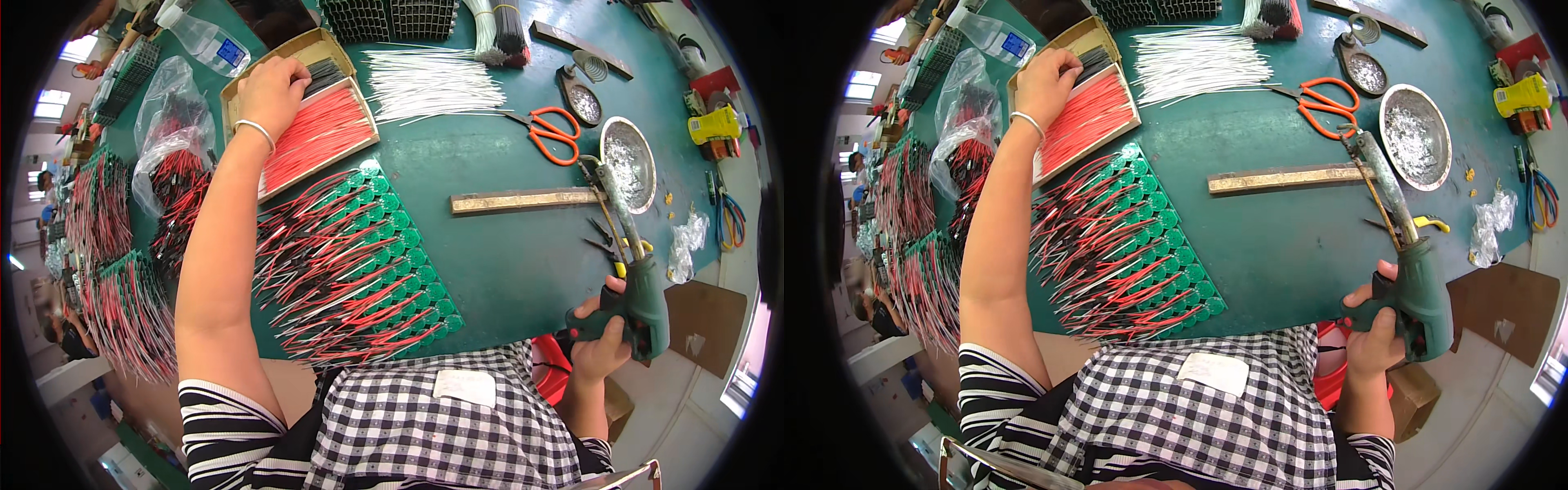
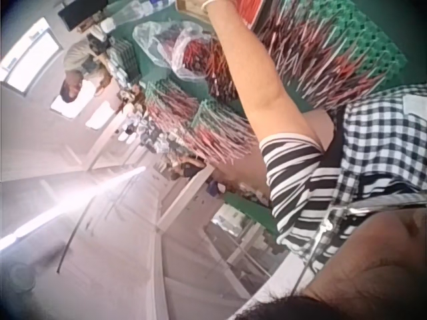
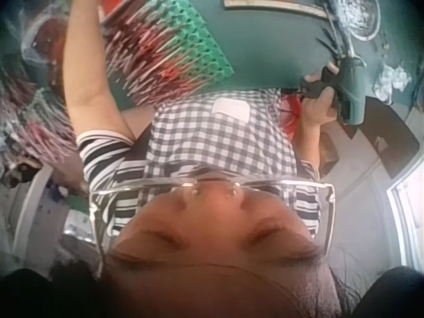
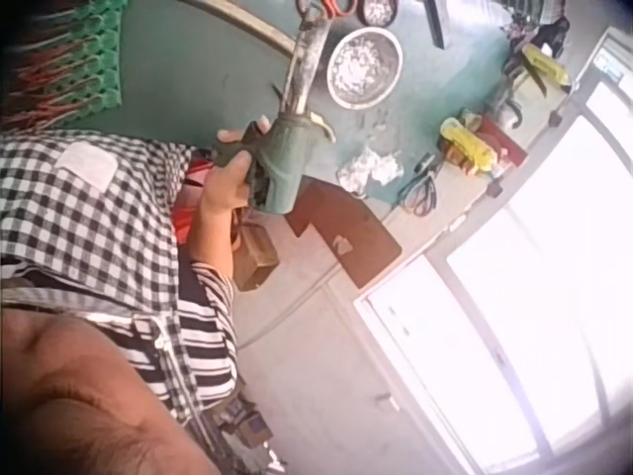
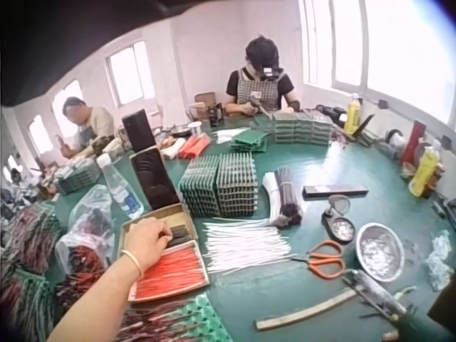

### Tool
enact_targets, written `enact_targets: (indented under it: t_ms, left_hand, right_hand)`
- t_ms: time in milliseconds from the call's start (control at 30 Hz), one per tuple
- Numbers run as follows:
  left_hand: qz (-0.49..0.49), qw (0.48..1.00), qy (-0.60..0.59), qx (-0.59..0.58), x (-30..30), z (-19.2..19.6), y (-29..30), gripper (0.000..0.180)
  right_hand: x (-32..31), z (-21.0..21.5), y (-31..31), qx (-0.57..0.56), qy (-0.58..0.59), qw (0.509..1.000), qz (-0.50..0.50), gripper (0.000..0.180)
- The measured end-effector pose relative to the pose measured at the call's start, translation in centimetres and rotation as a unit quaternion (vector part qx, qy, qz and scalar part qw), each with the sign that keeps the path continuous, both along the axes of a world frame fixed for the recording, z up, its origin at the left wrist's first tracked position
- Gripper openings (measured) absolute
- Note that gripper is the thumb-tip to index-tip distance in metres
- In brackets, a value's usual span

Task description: The recorder is using a heat gun and hand tools to assemble small LED circuit strips at a factory workbench.

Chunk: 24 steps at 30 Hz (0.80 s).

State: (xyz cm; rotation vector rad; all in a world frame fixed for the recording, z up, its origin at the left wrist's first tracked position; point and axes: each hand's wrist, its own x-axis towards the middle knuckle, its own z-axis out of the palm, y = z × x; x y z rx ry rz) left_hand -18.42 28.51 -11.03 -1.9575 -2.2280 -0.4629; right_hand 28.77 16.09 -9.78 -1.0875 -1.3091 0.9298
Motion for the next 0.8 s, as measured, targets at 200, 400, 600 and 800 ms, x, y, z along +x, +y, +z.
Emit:
enact_targets:
  t_ms: [200, 400, 600, 800]
  left_hand:
    - [-0.069, 0.994, 0.037, 0.082, 3.3, 2.9, -3.2, 0.008]
    - [-0.206, 0.977, -0.045, 0.038, 11.7, 4.7, -11.9, 0.013]
    - [-0.160, 0.978, -0.135, -0.012, 15.8, 3.3, -17.4, 0.015]
    - [-0.133, 0.980, -0.147, 0.004, 16.6, 2.0, -17.8, 0.016]
  right_hand:
    - [0.2, 0.3, -1.9, -0.071, 0.013, 0.995, 0.072, 0.051]
    - [1.3, 1.1, -4.1, -0.107, -0.271, 0.932, 0.214, 0.027]
    - [0.2, 2.1, -3.3, -0.119, -0.247, 0.902, 0.333, 0.026]
    - [-0.3, 1.2, -4.2, -0.109, -0.278, 0.902, 0.312, 0.022]
